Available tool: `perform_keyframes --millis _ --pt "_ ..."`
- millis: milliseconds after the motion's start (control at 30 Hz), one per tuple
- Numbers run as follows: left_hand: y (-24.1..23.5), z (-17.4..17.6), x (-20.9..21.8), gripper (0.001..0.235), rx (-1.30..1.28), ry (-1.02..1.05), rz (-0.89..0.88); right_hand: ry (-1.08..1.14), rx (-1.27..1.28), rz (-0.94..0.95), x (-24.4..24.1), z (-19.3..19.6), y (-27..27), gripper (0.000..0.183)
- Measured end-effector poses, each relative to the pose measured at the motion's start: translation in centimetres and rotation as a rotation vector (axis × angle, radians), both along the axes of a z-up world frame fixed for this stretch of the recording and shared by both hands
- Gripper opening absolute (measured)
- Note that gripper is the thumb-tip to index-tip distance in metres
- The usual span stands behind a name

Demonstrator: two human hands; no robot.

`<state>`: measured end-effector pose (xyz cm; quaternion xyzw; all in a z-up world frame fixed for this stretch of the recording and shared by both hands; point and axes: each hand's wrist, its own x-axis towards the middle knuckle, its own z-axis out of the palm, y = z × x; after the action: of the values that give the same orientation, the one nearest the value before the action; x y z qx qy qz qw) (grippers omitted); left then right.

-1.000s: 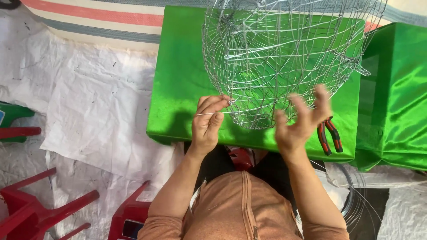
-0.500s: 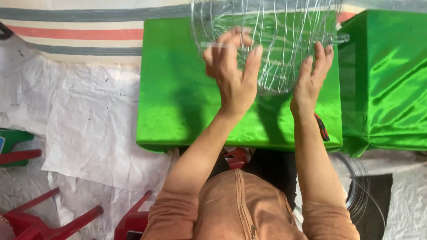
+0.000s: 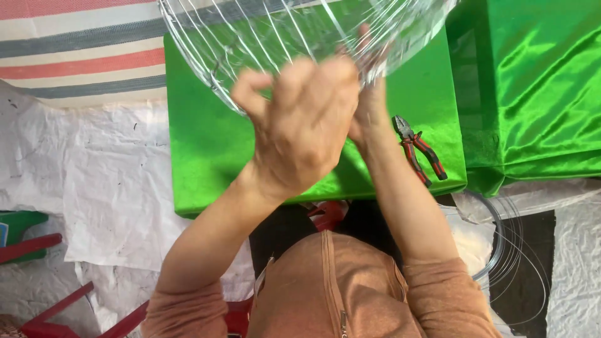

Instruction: The person is assembling a wire cage by manually twisting wire segments together and using pliers to secure the connections.

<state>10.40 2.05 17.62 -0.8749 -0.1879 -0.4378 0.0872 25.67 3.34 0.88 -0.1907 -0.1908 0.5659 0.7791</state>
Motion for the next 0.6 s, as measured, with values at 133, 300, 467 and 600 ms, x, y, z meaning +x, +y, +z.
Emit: perform_keyframes --millis 133,300,467,600 --pt "-1.2 -5.6 -1.8 0.03 0.233 0.152 -0.007 0.469 -0.13 0.167 -2.2 -5.5 2.3 0.091" --pt "-3.6 -15.3 -4.9 0.021 0.257 0.25 0.007 0.424 -0.126 0.18 -7.0 -14.7 -1.3 0.076" --pt "-5.6 -20.9 -7.4 0.018 0.204 0.156 0.013 0.365 -0.302 0.27 -9.5 -15.0 -11.5 0.068" --pt "-7.4 -26.3 -10.0 0.008 0.112 0.071 0.103 0.414 -0.586 0.216 -9.5 -15.1 -19.2 0.042"
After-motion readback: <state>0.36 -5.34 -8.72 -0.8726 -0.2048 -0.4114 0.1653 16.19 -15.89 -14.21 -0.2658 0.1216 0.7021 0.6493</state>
